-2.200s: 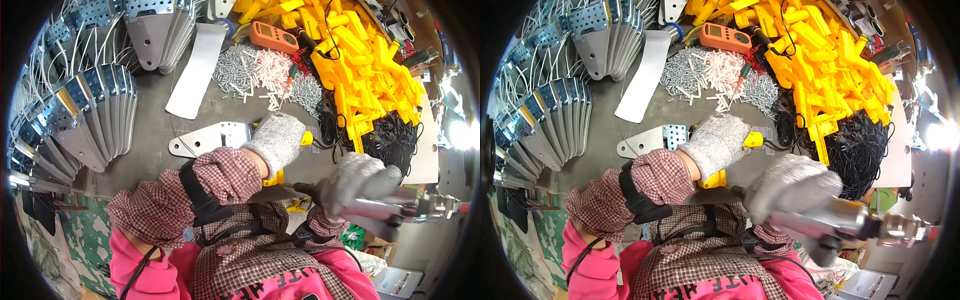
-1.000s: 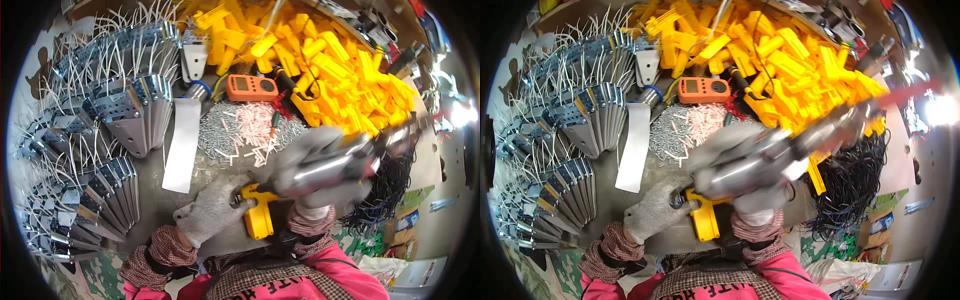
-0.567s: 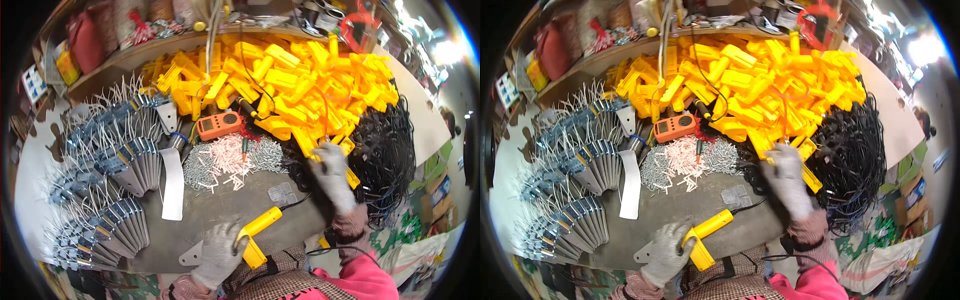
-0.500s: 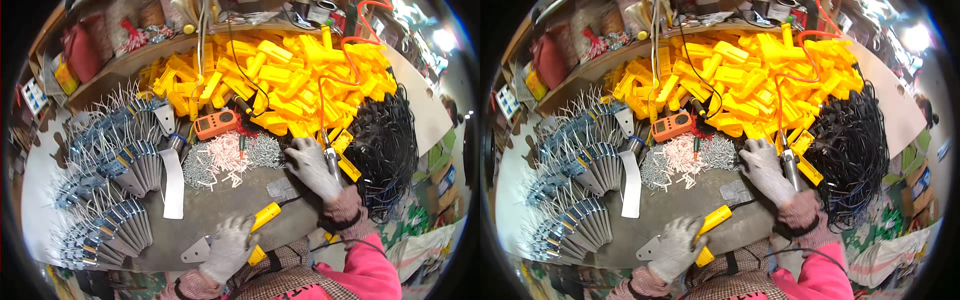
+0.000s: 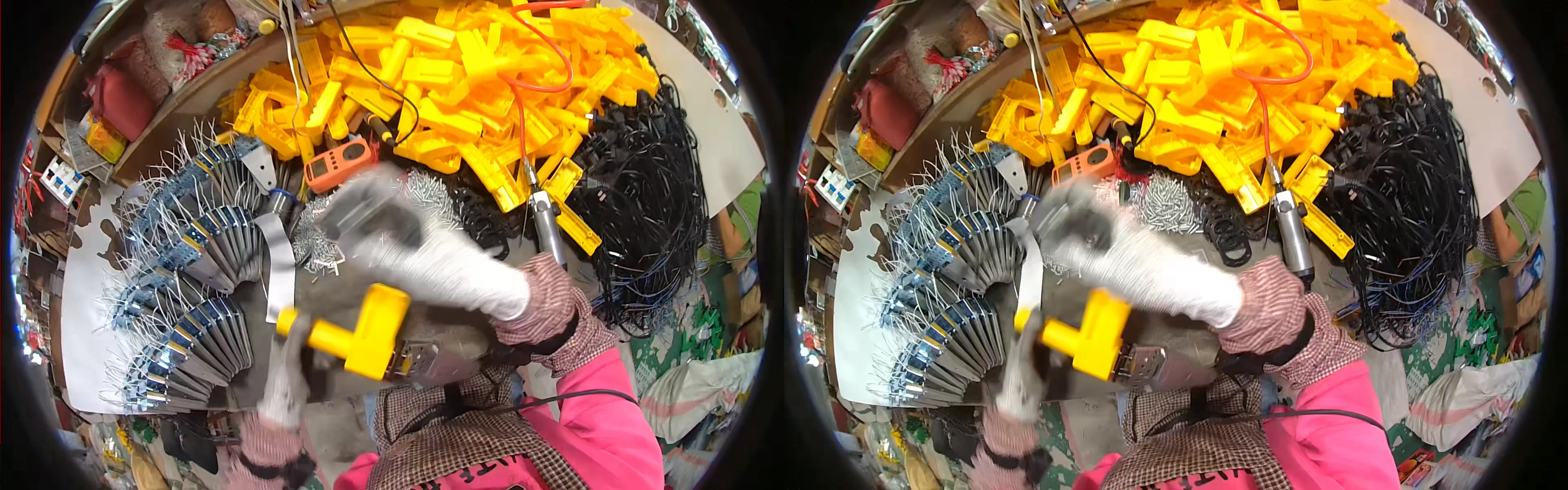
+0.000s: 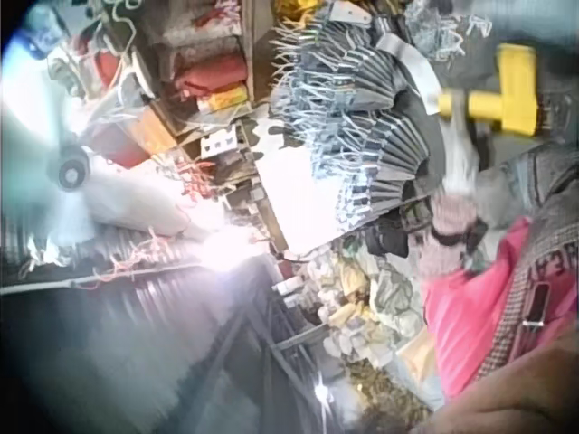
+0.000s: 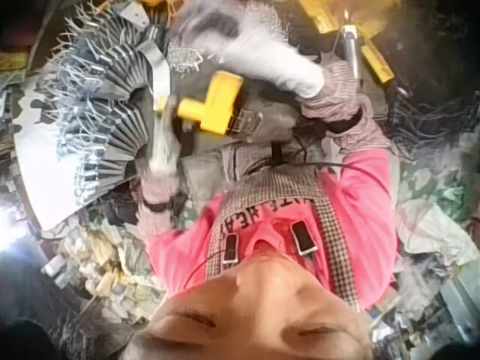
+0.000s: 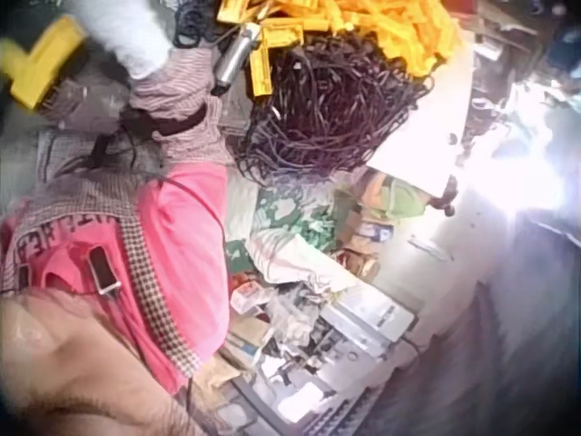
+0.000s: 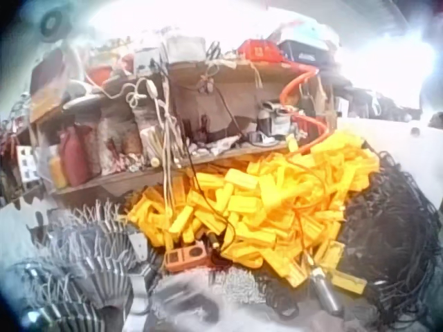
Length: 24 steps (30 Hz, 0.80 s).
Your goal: The recorder is assembling electrical components, including soldering wires and applying stickers to plastic housings.
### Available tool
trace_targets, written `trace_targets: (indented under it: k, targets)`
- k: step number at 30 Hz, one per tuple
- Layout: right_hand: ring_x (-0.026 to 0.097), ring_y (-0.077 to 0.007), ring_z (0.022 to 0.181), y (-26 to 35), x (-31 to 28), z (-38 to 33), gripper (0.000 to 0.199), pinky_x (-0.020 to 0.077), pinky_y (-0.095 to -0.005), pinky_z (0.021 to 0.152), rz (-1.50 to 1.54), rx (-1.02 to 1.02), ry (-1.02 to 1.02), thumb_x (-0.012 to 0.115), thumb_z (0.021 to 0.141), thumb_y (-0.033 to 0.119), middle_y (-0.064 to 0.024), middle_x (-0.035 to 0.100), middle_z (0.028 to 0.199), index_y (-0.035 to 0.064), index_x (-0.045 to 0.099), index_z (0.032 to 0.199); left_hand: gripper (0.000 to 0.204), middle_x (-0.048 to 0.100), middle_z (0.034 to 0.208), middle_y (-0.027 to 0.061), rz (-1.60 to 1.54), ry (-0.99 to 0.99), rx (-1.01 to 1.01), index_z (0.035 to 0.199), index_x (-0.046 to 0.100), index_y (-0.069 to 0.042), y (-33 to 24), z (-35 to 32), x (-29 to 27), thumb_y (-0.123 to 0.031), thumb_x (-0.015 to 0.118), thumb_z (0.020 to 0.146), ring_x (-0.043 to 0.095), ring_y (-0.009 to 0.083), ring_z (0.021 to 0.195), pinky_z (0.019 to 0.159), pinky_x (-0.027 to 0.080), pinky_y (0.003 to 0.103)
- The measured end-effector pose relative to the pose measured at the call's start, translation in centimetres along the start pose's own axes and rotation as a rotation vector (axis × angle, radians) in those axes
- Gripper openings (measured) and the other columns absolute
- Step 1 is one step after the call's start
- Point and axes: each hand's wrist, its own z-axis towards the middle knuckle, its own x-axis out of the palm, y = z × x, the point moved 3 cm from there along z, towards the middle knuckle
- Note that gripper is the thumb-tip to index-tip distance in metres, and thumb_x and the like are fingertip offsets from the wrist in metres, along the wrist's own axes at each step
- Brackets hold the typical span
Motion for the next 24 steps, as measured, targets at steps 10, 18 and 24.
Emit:
trace_targets:
  k: [10, 18, 24]
  targets:
    - [0.063, -0.0321, 0.094, -10.9, -8.9, -7.2, 0.019, 0.0519, -0.0426, 0.081, -1.188, 0.060, 0.008, 0.064, 0.084, 0.006, -0.0147, 0.061, 0.100, 0.0054, 0.063, 0.103, 0.016, 0.067, 0.101, 0.0126, 1.028, 0.448, 0.767, 0.106, 0.068, -0.004, -0.3, 3.0, 7.7, -0.012, 0.065, 0.093, 0.066, 0.0280, 0.094, 0.084, 0.053, 0.034]
    - [0.066, -0.0311, 0.084, -12.6, -7.4, -4.7, 0.011, 0.0513, -0.0431, 0.076, -1.424, -0.043, 0.150, 0.058, 0.083, 0.012, -0.0147, 0.064, 0.084, 0.0050, 0.066, 0.084, 0.022, 0.061, 0.107, 0.0172, 1.880, 0.336, 1.154, 0.097, 0.066, 0.000, 0.0, 15.9, 15.0, -0.006, 0.068, 0.075, 0.061, 0.0350, 0.105, 0.091, 0.051, 0.045]
    - [0.066, -0.0344, 0.082, -13.9, -8.8, -3.7, 0.009, 0.0541, -0.0453, 0.072, -1.352, -0.015, 0.129, 0.062, 0.080, 0.009, -0.0162, 0.062, 0.088, 0.0039, 0.063, 0.088, 0.032, 0.062, 0.102, 0.0190, 1.792, 0.459, 1.169, 0.101, 0.064, 0.000, -1.6, 16.0, 15.7, -0.014, 0.073, 0.074, 0.063, 0.0363, 0.101, 0.088, 0.052, 0.046]
